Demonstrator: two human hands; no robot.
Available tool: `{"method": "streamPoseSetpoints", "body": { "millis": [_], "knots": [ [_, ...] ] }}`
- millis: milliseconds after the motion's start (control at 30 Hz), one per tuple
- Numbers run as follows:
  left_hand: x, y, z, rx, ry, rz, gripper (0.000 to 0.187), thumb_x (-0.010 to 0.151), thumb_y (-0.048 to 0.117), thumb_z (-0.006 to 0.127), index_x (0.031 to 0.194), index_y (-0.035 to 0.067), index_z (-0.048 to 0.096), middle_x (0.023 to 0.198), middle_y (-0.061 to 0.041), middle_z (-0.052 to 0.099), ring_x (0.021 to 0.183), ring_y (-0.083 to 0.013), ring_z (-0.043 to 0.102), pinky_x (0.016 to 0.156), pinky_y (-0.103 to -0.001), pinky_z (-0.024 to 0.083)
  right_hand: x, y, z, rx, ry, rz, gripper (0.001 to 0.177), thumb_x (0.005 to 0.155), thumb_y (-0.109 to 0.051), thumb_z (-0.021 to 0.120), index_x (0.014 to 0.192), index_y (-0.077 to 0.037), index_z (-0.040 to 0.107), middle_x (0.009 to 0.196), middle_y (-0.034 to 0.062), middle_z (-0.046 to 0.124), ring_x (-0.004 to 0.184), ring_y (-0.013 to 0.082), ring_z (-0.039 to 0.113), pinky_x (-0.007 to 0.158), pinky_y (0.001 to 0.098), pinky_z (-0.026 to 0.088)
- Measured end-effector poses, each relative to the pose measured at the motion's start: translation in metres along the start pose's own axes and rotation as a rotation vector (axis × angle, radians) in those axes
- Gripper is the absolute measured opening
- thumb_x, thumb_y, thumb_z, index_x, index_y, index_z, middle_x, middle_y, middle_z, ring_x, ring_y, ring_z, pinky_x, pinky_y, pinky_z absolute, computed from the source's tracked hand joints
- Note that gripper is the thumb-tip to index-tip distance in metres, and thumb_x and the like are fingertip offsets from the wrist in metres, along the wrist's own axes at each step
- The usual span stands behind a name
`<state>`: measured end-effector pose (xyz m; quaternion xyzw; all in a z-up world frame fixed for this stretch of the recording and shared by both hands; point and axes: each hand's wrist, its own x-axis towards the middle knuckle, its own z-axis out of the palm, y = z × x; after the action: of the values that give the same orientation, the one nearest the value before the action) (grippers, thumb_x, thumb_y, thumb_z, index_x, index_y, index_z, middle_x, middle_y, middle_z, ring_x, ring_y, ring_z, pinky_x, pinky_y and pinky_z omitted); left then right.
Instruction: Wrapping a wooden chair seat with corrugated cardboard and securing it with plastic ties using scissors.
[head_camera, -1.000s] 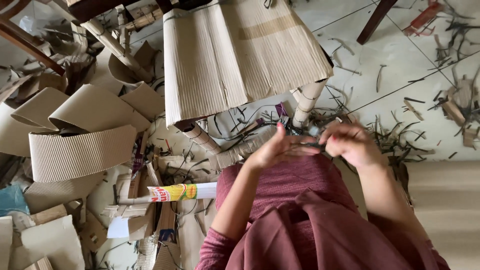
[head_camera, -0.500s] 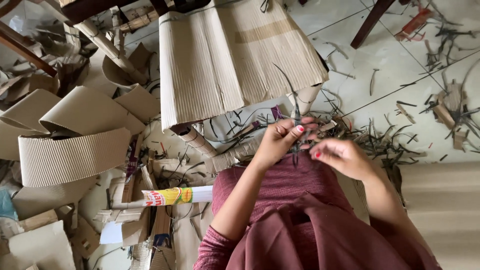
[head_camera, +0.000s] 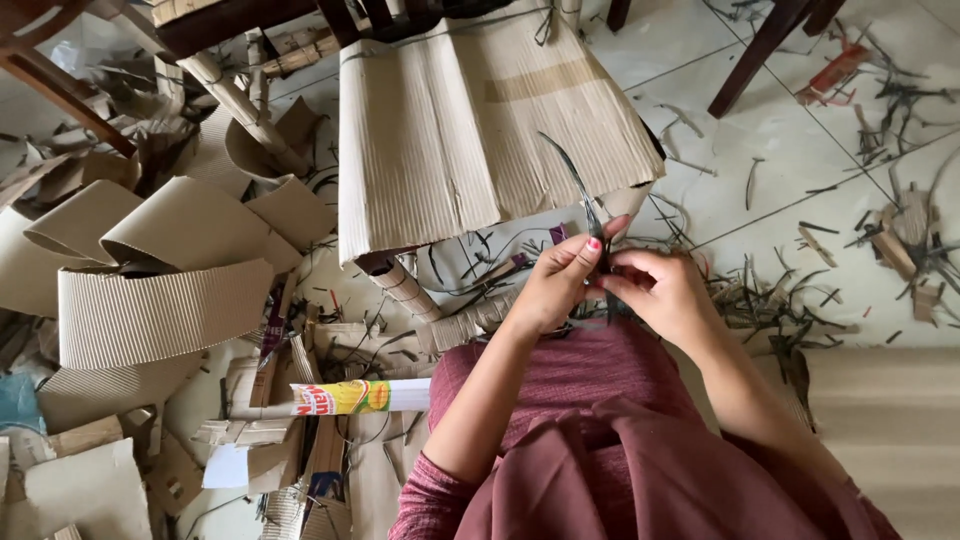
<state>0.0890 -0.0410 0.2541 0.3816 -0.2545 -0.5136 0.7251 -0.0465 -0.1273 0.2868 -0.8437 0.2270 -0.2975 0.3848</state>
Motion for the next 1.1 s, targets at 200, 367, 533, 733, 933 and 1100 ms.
{"method": "streamPoseSetpoints", "body": {
  "millis": [200,367,533,733,933,1100],
  "knots": [
    [-0.017,0.026,0.006,0.282,-0.147,-0.033,0.081,0.089,0.029,0.081,0.157,0.010,0.041,0.151,-0.025,0.049,0.122,-0.0308,0.058,0.086,-0.043,0.061,-0.001,0.024,-0.003,0.122,0.078,0.084,0.014,0.080,-0.012,0.089,0.089,-0.009,0.078,0.076,0.0059,0.075,0.066,0.0075,0.063,0.063,0.0254,0.053],
    [-0.020,0.017,0.012,0.528,-0.063,0.229,0.047,0.090,0.024,0.081,0.131,0.006,0.067,0.143,-0.020,0.059,0.136,-0.0436,0.052,0.113,-0.063,0.038,-0.003,0.021,-0.011,0.101,0.055,0.127,0.015,0.076,-0.014,0.090,0.082,-0.010,0.077,0.058,0.0002,0.053,0.058,0.0081,0.046,0.054,0.0255,0.042],
    [-0.006,0.010,0.011,0.378,0.076,0.223,0.034,0.090,0.018,0.083,0.120,0.006,0.073,0.113,-0.010,0.075,0.115,-0.0248,0.069,0.099,-0.042,0.056,-0.008,0.019,-0.009,0.138,0.031,0.153,0.018,0.070,-0.013,0.091,0.081,-0.010,0.077,0.056,0.0001,0.051,0.055,0.0089,0.048,0.053,0.0253,0.042],
    [-0.005,0.014,0.016,0.371,0.134,0.250,0.021,0.087,0.011,0.084,0.103,0.001,0.075,0.083,-0.012,0.076,0.074,-0.0109,0.071,0.070,-0.025,0.060,-0.006,0.013,-0.019,0.282,0.047,0.232,0.011,0.089,-0.008,0.080,0.095,-0.001,0.074,0.069,0.0095,0.064,0.066,0.0099,0.055,0.059,0.0307,0.053],
    [-0.009,0.016,0.019,0.485,0.075,0.257,0.018,0.089,0.012,0.083,0.103,0.003,0.075,0.084,-0.012,0.077,0.082,-0.0094,0.071,0.074,-0.027,0.060,0.002,0.022,-0.027,0.333,0.062,0.202,0.020,0.095,-0.013,0.076,0.113,-0.004,0.076,0.077,0.0078,0.069,0.067,0.0089,0.061,0.052,0.0266,0.053],
    [-0.010,0.016,0.019,0.461,0.052,0.216,0.022,0.092,0.013,0.080,0.111,0.004,0.074,0.095,-0.012,0.077,0.087,-0.0123,0.072,0.079,-0.031,0.060,0.004,0.019,-0.029,0.303,0.064,0.137,0.011,0.089,-0.005,0.080,0.097,0.002,0.077,0.083,0.0168,0.074,0.077,0.0137,0.066,0.070,0.0327,0.059]
  ]
}}
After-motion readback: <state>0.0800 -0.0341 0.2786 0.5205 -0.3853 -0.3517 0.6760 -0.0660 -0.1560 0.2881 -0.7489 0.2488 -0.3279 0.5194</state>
